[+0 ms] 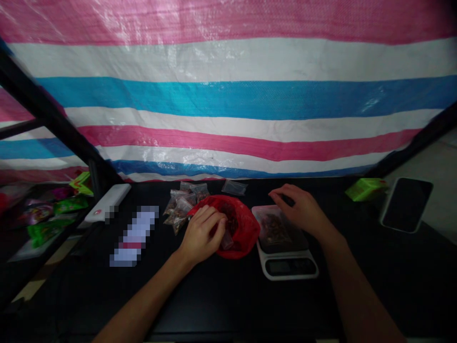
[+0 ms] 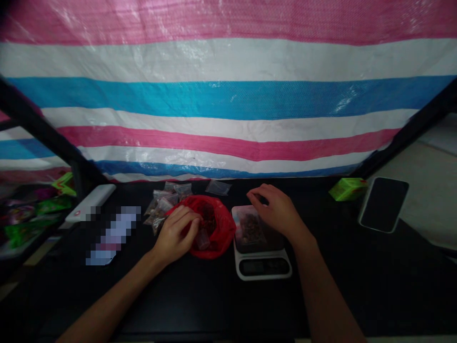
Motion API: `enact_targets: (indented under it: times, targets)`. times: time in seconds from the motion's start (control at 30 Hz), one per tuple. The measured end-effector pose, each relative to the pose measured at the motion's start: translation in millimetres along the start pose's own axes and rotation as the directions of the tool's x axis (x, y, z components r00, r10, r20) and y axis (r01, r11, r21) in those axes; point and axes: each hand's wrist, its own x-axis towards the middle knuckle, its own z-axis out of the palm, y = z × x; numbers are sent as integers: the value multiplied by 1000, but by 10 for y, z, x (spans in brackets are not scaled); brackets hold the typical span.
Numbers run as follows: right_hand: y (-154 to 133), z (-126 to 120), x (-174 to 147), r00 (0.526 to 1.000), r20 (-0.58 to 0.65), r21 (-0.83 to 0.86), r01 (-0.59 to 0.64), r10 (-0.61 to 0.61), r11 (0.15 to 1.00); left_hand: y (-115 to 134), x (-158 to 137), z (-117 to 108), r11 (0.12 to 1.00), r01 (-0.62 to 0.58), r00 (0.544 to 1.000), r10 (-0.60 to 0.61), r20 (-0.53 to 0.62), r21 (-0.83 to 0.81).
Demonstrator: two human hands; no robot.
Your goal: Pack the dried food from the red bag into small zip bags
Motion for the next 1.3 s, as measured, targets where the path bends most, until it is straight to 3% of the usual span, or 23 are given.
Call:
enact_targets:
  times: [0.43,0.53,0.67,0.8,0.93,1.07,1.13,1.3]
  targets:
    - [-26,48,-29,977,214,64,-9,-4,998,-2,6,-14,999,-26,999,24,-27,-40]
    - [-112,-44,-20,978,203,233,2,-50,972,51,-5,-21,989,-44,999,42,-18,-141]
    - [-342,-188,-30,961,248,541,-35,-120,840,139,-40,2,956,20,1000,-15,21,-292]
    - [-619,-42,-79,945,282,658,-64,-167,750,208,-100,100,916,69,994,-29,106,-395]
    - [-841,318,-126,973,228,669,-137,-27,731,250,-152,201,880,156,986,-110,127,-449]
    - [-943,570,-150,978,162,774,-210,134,597,239,-134,201,837,256,965,-254,71,-484]
    - [-964,628,-157,973,134,803,-219,190,554,220,-107,166,854,243,968,-246,55,-460]
    - [-970,668,-182,975,92,810,-191,202,554,190,-69,124,898,180,984,-172,56,-402]
